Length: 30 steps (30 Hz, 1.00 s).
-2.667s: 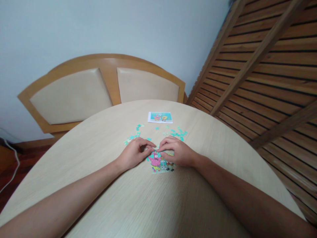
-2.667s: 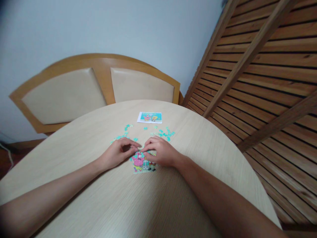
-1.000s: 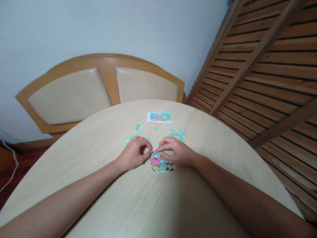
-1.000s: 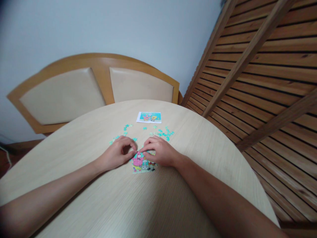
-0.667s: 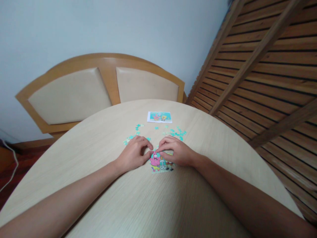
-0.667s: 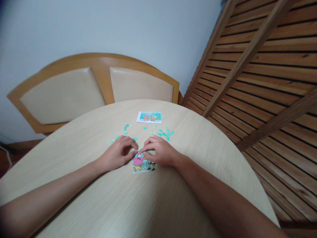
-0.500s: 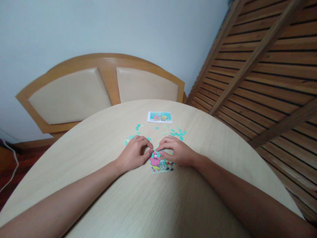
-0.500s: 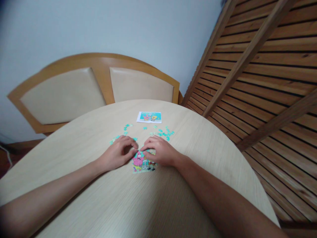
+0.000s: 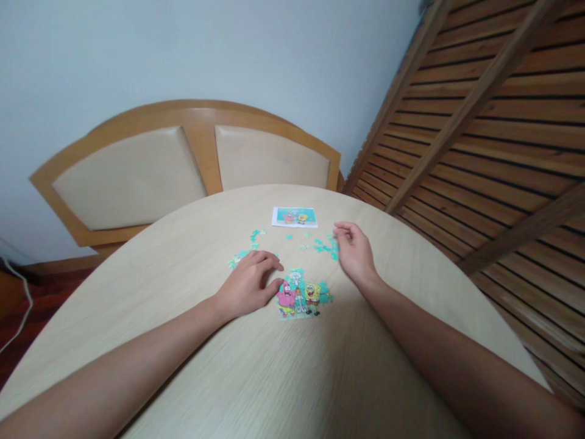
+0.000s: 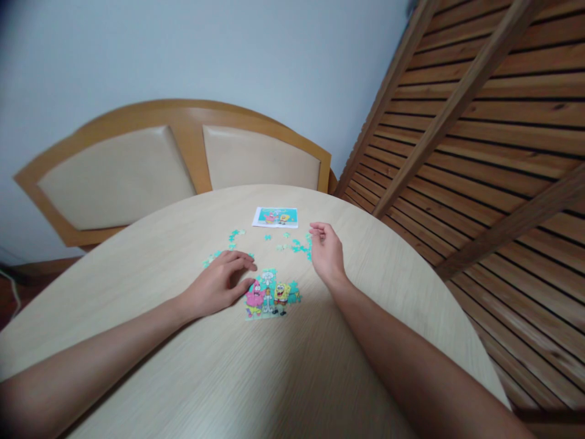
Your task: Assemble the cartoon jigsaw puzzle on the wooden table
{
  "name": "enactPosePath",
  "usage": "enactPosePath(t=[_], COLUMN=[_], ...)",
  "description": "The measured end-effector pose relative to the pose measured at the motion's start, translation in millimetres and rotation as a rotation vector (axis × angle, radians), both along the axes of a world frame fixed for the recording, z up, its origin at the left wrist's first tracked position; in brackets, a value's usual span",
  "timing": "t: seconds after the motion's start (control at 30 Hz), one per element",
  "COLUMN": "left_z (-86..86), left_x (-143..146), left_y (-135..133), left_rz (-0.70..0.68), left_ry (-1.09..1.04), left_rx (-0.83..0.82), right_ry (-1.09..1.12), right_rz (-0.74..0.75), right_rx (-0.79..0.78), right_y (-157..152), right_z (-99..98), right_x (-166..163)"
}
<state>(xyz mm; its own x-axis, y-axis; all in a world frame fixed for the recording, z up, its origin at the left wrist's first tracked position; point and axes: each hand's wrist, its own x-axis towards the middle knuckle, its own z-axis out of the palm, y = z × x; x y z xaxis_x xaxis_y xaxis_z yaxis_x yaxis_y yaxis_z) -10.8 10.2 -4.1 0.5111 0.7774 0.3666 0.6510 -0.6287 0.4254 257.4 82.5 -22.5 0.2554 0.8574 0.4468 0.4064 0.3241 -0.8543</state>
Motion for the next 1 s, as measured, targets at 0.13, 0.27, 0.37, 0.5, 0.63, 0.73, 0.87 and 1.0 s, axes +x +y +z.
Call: enactPosePath(t=[0.13,0.27,0.37,0.5,0.63,0.73,0.87,1.0], left_z=[0.1,0.2,-0.4,-1.3,-1.8,-2.1,-2.2,-2.1], left_x=[0,0,0,-1,-1,-1,-1,-1], left_y=[-1,-2,-1,-1,0,0,0,0], left_rz=[0.027,0.041,0.043,0.050,0.073,0.092,0.077,0.044], left_ry=[0.041,0.055,0.058,0.055,0.054,0.041,0.050,0.072], left_rx=[0.034,0.050,0.053,0.049,0.042,0.038,0.042,0.066], right_ry=[-0.017,-0.084,-0.136,-0.226,-0.364,-0.439,-0.476,-0.497], right_rz=[-0.030,0.018,0.049,-0.005,-0.038,-0.030,-0.020,-0.012], right_rx=[-0.020,-0.055,-0.083,-0.107,-0.091,-0.098,-0.137,-0.147], right_y=[5,6,6,2,-4,-8,-12,-12], right_z=[-5.2,-10.6,-13.7,-12.7,-8.1,-5.5,-3.4,-2.7], right_x=[3,3,3,2,-1,-3,-5,-5])
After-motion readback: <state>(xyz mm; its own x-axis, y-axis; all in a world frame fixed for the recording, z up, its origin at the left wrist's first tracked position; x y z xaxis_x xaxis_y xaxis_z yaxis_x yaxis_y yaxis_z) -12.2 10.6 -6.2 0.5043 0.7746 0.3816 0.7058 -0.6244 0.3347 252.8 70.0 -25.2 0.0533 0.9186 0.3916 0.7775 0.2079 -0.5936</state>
